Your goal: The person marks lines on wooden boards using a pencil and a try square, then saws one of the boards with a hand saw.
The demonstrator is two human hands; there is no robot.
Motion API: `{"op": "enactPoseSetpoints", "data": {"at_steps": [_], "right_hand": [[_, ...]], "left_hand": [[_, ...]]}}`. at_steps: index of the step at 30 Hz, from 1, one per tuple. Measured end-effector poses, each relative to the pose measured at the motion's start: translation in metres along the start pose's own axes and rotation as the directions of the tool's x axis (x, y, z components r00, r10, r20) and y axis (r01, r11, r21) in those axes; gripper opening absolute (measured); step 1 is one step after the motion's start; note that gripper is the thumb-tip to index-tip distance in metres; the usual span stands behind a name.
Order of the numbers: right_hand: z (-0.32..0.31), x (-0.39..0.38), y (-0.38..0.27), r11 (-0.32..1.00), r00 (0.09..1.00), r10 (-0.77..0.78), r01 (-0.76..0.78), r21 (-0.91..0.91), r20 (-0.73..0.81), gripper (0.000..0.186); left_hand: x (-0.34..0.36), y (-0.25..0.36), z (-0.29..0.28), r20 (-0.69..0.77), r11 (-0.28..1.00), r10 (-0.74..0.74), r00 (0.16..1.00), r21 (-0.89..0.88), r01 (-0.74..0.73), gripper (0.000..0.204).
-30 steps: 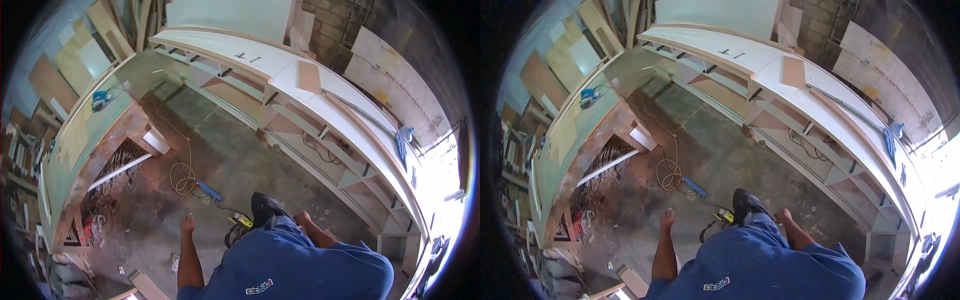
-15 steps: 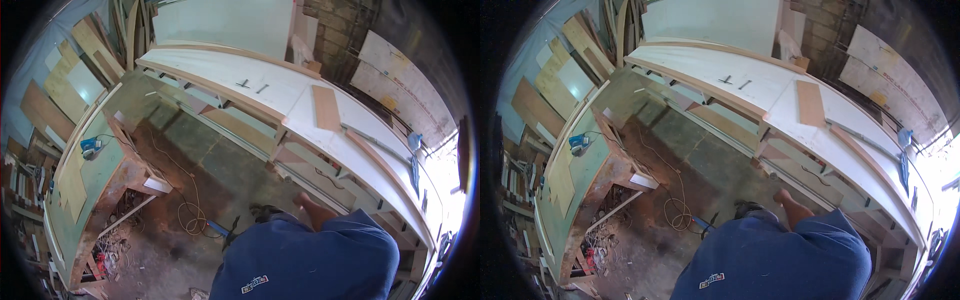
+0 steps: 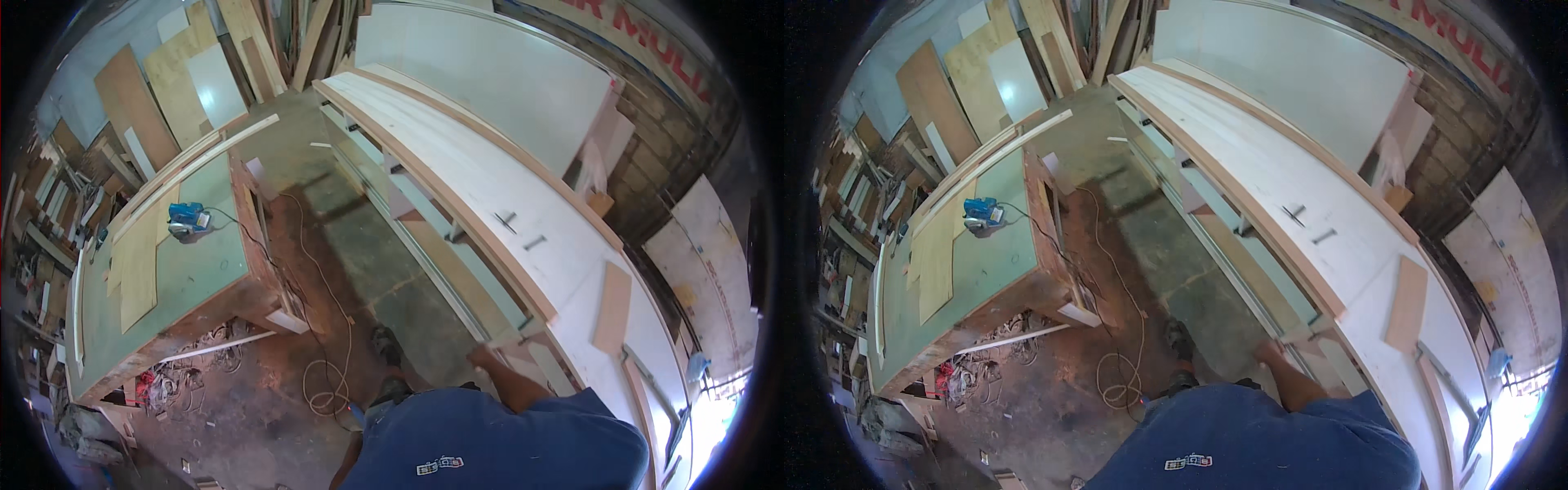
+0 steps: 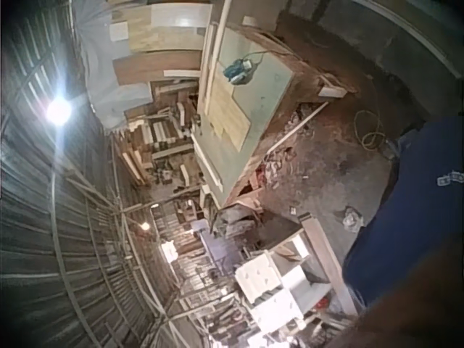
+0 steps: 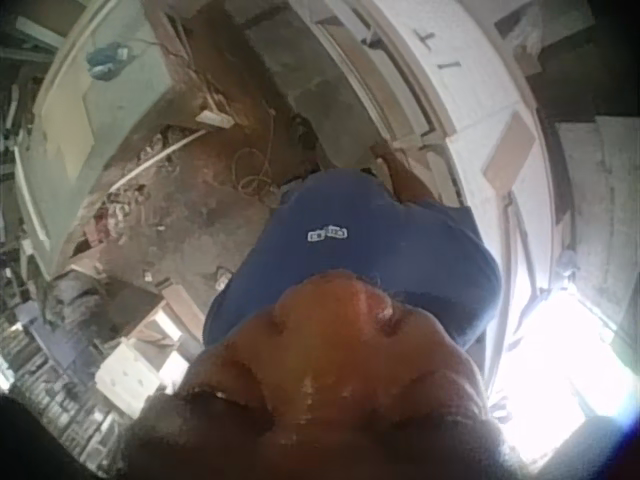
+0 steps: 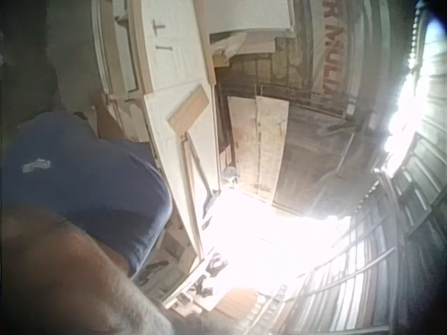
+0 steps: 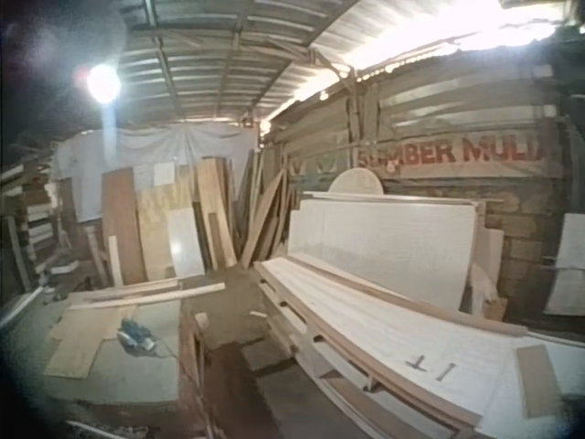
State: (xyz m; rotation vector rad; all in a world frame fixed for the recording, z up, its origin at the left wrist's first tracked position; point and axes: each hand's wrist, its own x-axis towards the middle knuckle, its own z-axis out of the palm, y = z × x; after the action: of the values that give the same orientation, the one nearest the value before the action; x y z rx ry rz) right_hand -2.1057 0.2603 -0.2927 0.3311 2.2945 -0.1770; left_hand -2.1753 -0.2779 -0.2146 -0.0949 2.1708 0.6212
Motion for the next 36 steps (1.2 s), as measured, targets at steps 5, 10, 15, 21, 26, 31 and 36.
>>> {"op": "enactPoseSetpoints", "data": {"at_steps": [5,10,15,21,26,31,36], "right_hand": [[0.014,0.024,0.016,0.991,0.993,-0.103,0.097,-0.094,-0.062,0.026],[-0.092,0.038,0.032,0.999,0.999,-0.031,0.031,-0.009,-0.021,0.020],[-0.205,0.105,0.033,0.999,0.990,-0.004,-0.002,-0.045,-0.143,0.017],[-0.354,0.224,0.027,0.957,0.857,-0.290,0.255,-0.139,-0.426,0.011],[-0.483,0.352,0.031,0.885,0.800,-0.072,0.327,0.332,-0.596,0.009],[-0.703,0.481,0.022,0.958,0.843,-0.283,0.269,-0.097,-0.457,0.019],[-0.936,0.560,-0.037,0.709,0.730,-0.148,0.549,0.443,-0.667,0.026]], "left_hand": [[0.092,0.051,-0.088,0.083,0.979,-0.012,0.997,0.203,-0.005,0.047],[0.218,0.148,-0.203,0.049,0.872,0.217,0.975,0.439,-0.216,0.051],[0.320,0.268,-0.319,-0.206,0.924,0.361,0.910,0.213,-0.318,0.055],[0.424,0.364,-0.376,-0.349,0.946,0.322,0.880,0.081,-0.314,0.056],[0.473,0.369,-0.374,-0.087,0.955,0.149,0.985,0.272,-0.120,0.045],[0.495,0.413,-0.391,-0.001,0.994,-0.022,1.000,0.104,0.022,0.043],[0.551,0.481,-0.430,-0.097,0.987,-0.079,0.992,-0.146,0.064,0.042]]}}
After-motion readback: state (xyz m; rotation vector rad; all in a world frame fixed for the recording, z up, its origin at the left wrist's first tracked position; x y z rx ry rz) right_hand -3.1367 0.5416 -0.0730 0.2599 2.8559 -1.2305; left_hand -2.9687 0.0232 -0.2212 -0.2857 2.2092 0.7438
